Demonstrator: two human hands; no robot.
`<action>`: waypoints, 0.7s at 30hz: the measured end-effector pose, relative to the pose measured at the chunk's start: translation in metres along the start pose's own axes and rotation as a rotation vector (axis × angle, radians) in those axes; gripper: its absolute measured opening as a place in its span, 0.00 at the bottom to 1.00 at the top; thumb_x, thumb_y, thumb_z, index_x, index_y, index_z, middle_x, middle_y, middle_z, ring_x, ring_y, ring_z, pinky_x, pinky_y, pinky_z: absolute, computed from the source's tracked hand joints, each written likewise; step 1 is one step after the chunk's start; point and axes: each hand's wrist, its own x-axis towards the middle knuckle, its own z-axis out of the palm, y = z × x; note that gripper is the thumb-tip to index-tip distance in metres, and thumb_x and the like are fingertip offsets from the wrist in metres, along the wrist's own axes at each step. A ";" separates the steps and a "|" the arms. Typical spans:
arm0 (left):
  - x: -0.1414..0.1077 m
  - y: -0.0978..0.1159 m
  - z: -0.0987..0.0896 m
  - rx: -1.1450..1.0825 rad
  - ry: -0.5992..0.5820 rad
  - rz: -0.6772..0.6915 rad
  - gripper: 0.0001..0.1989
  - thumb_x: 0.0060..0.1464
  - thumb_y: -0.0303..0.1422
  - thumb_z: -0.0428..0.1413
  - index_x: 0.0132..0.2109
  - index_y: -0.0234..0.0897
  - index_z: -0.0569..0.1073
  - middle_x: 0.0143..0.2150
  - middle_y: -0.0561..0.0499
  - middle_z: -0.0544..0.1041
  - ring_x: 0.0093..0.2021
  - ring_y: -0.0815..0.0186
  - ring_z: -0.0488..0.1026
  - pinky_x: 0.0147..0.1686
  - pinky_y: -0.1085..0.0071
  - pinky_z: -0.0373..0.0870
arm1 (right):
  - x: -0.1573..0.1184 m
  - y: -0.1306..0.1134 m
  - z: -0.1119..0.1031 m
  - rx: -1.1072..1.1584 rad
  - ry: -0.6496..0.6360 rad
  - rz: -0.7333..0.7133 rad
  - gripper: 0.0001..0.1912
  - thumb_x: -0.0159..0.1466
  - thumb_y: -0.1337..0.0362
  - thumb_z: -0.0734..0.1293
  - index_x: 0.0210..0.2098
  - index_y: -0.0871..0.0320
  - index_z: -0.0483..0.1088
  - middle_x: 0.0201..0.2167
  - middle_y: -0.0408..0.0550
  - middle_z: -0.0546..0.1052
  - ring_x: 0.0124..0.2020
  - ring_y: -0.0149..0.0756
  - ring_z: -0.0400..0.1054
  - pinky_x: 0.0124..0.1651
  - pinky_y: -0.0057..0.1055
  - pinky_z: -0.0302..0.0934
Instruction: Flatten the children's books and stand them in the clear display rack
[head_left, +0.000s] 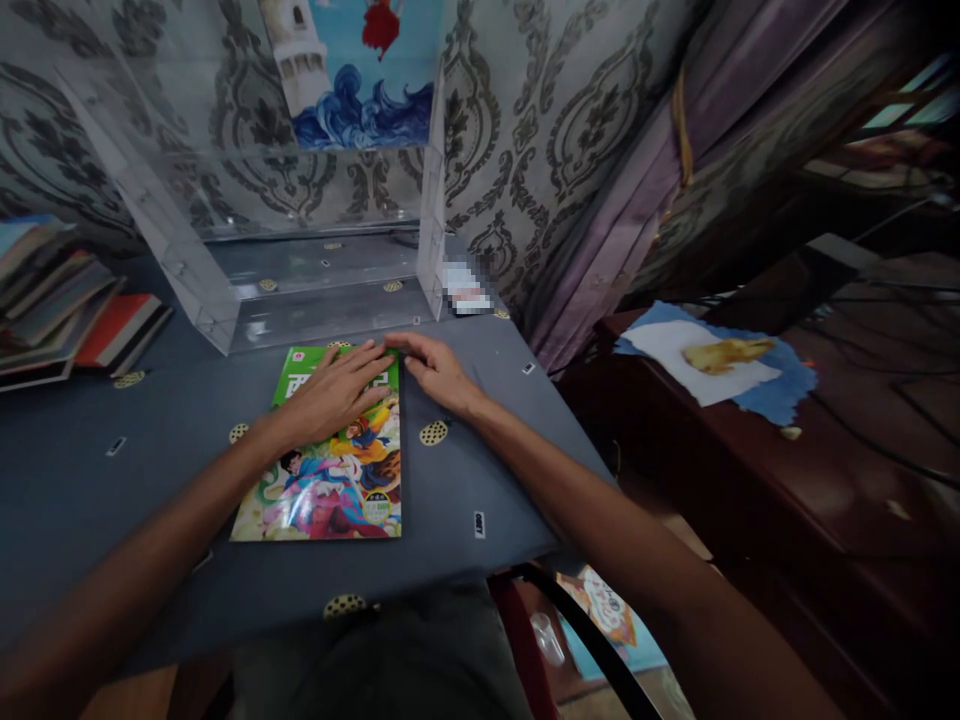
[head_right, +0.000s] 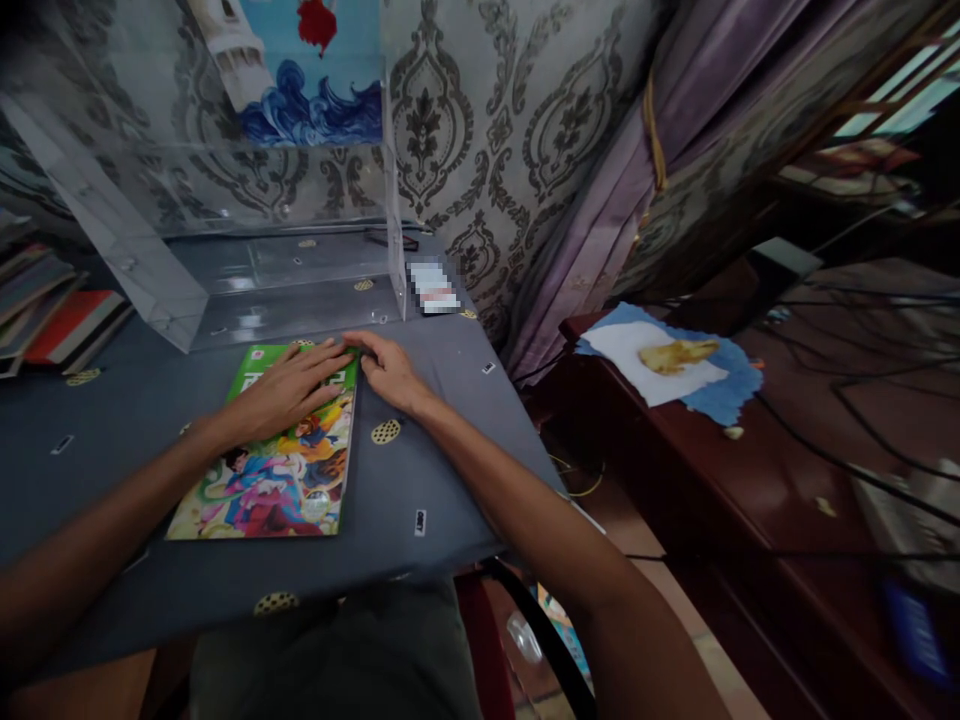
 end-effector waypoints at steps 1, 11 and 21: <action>-0.001 0.001 0.000 -0.001 -0.007 0.014 0.33 0.72 0.51 0.35 0.72 0.37 0.61 0.76 0.42 0.58 0.76 0.53 0.51 0.72 0.42 0.46 | 0.000 0.000 0.000 0.001 0.004 0.003 0.28 0.62 0.79 0.59 0.56 0.53 0.74 0.57 0.46 0.80 0.60 0.37 0.73 0.70 0.47 0.61; -0.007 0.006 -0.001 -0.024 0.005 0.064 0.33 0.72 0.53 0.36 0.72 0.40 0.61 0.74 0.42 0.61 0.76 0.51 0.53 0.72 0.42 0.47 | -0.002 -0.005 0.000 -0.103 0.015 -0.005 0.27 0.62 0.77 0.60 0.55 0.53 0.75 0.56 0.45 0.80 0.59 0.37 0.73 0.68 0.46 0.62; -0.085 0.055 -0.008 -0.058 -0.184 0.268 0.51 0.58 0.66 0.49 0.77 0.44 0.44 0.79 0.40 0.41 0.78 0.44 0.39 0.73 0.40 0.40 | -0.007 -0.007 0.001 -0.180 0.025 0.013 0.25 0.65 0.75 0.60 0.57 0.51 0.75 0.53 0.45 0.81 0.55 0.39 0.75 0.65 0.48 0.65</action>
